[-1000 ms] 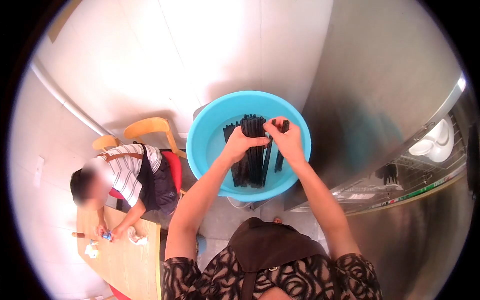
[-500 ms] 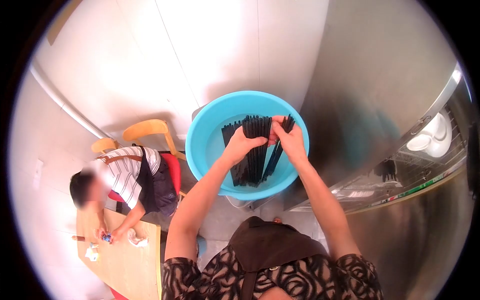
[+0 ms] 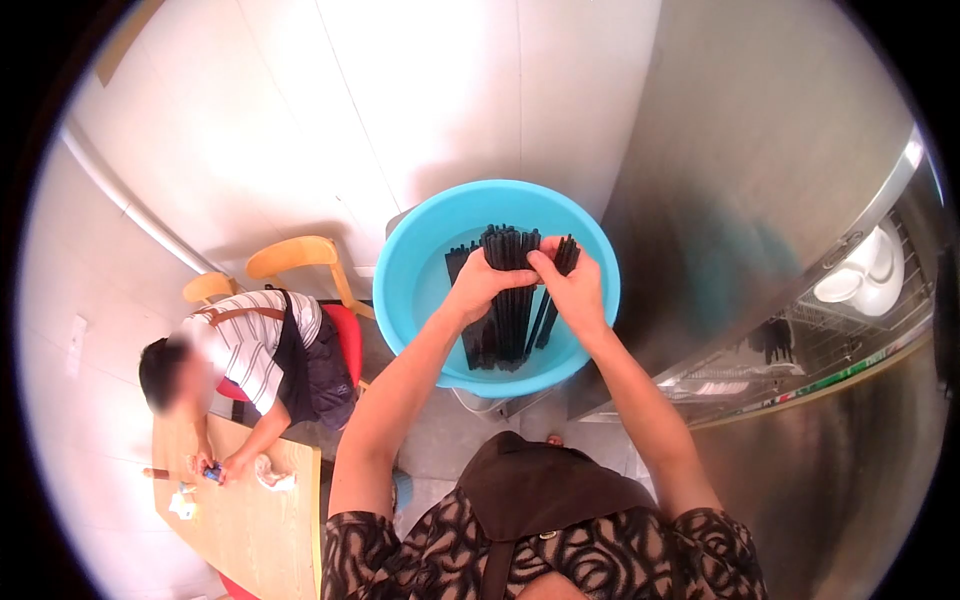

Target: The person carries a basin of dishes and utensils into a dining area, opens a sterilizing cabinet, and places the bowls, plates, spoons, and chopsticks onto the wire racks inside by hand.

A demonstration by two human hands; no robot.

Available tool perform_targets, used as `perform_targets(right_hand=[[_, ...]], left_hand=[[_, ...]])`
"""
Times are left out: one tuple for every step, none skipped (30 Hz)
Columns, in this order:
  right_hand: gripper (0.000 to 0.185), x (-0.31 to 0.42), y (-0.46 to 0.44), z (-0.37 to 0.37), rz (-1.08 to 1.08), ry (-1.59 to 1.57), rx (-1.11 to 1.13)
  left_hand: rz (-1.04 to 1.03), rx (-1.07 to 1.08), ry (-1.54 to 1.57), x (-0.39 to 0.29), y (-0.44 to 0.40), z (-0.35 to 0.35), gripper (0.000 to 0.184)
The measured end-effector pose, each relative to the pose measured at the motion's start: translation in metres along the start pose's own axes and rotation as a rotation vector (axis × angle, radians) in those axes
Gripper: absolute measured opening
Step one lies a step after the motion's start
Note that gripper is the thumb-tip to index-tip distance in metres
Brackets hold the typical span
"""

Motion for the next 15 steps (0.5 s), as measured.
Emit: perform_targets(right_hand=[[0.01, 0.001, 0.0, 0.0, 0.0, 0.0, 0.001], [0.011, 0.003, 0.0, 0.0, 0.006, 0.041, 0.023], [0.012, 0.003, -0.001, 0.001, 0.012, 0.082, 0.044], [0.012, 0.002, -0.002, 0.002, 0.014, 0.082, 0.044], [0.013, -0.003, -0.004, 0.003, -0.022, 0.022, 0.047], [0.014, -0.006, -0.004, 0.003, -0.058, -0.039, 0.05], [0.014, -0.007, -0.004, 0.004, -0.058, -0.039, 0.05], [0.016, -0.008, -0.004, 0.004, -0.077, -0.064, 0.051], [0.018, -0.009, -0.004, 0.004, -0.097, -0.089, 0.052], [0.018, -0.011, -0.005, 0.006, -0.097, -0.088, 0.053], [0.02, -0.015, -0.005, 0.008, -0.106, -0.059, 0.077], [0.021, -0.015, -0.006, 0.007, -0.114, -0.029, 0.101], [0.021, -0.014, -0.005, 0.007, -0.113, -0.029, 0.102], [0.02, -0.009, -0.004, 0.008, -0.038, 0.072, 0.105], [0.02, -0.003, -0.002, 0.007, 0.037, 0.171, 0.107]], left_hand=[[-0.027, -0.012, 0.012, -0.003, 0.001, -0.002, 0.029], [-0.027, -0.012, 0.012, 0.0, 0.001, 0.001, 0.029], [-0.011, -0.002, 0.018, 0.003, 0.0, 0.004, 0.031], [0.005, 0.007, 0.023, 0.006, -0.002, 0.007, 0.033], [0.005, 0.007, 0.023, 0.008, -0.002, 0.01, 0.033], [0.019, -0.003, 0.032, 0.008, -0.002, 0.01, 0.034], [0.032, -0.013, 0.04, 0.008, -0.002, 0.011, 0.035], [0.031, -0.014, 0.041, 0.007, -0.002, 0.011, 0.035], [0.045, -0.017, 0.051, 0.007, -0.002, 0.011, 0.033], [0.059, -0.02, 0.06, 0.007, -0.002, 0.011, 0.032], [0.058, -0.021, 0.06, 0.007, -0.002, 0.011, 0.032], [0.079, -0.009, 0.092, 0.008, -0.003, 0.01, 0.033], [0.1, 0.003, 0.124, 0.009, -0.003, 0.008, 0.035], [0.1, 0.003, 0.124, 0.009, -0.002, 0.007, 0.035], [0.053, 0.033, 0.072, 0.006, -0.002, 0.003, 0.038]])
Point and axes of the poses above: each hand's wrist, its own y-axis away from the middle knuckle, its own z-axis out of the back of the hand, x = y × z, the point moved 5 cm from there along -y, towards the middle knuckle, and after that the axes turned 4 degrees about -x, right-handed, at the moved point
